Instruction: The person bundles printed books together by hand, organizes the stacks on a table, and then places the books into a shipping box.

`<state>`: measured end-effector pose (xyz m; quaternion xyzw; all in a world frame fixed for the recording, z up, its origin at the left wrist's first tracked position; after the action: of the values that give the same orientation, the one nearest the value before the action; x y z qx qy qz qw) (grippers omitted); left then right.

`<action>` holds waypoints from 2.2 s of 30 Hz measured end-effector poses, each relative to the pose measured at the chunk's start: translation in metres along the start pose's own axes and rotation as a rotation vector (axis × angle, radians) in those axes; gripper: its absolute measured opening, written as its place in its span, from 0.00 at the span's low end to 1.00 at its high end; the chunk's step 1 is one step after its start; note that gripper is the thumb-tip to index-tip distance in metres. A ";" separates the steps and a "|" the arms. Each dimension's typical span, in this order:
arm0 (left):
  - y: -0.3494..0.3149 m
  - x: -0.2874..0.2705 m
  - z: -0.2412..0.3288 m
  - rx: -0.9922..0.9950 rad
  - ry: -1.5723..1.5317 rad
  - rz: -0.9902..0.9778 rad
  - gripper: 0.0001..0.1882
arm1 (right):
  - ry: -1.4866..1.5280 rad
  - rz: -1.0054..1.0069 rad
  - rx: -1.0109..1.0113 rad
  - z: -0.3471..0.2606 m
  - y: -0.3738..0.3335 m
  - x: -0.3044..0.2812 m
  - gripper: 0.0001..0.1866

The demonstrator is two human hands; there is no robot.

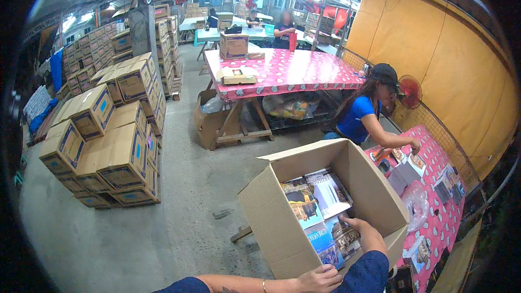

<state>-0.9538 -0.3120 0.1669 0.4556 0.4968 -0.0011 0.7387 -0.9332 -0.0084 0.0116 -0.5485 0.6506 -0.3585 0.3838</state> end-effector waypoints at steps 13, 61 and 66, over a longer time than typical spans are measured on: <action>0.005 -0.027 -0.002 0.055 -0.028 0.149 0.11 | 0.054 -0.028 0.000 0.004 -0.011 -0.003 0.39; 0.159 -0.138 0.050 0.120 0.425 0.575 0.23 | -0.504 1.940 -1.546 0.026 -0.468 0.170 0.34; 0.211 -0.103 0.102 0.232 0.358 0.764 0.28 | 0.986 -0.133 -1.977 0.085 -0.301 0.058 0.33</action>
<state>-0.8350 -0.3036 0.3937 0.6797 0.4094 0.2955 0.5321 -0.7312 -0.1117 0.2348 -0.4445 0.7010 0.1200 -0.5446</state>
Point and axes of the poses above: each hand's wrist, its own y-axis towards the middle knuckle, its own x-axis out of the palm, z = x × y, the point moved 7 cm from there along y, towards the middle knuckle, and after that the axes turned 13 degrees about -z, right-handed, at the moved point
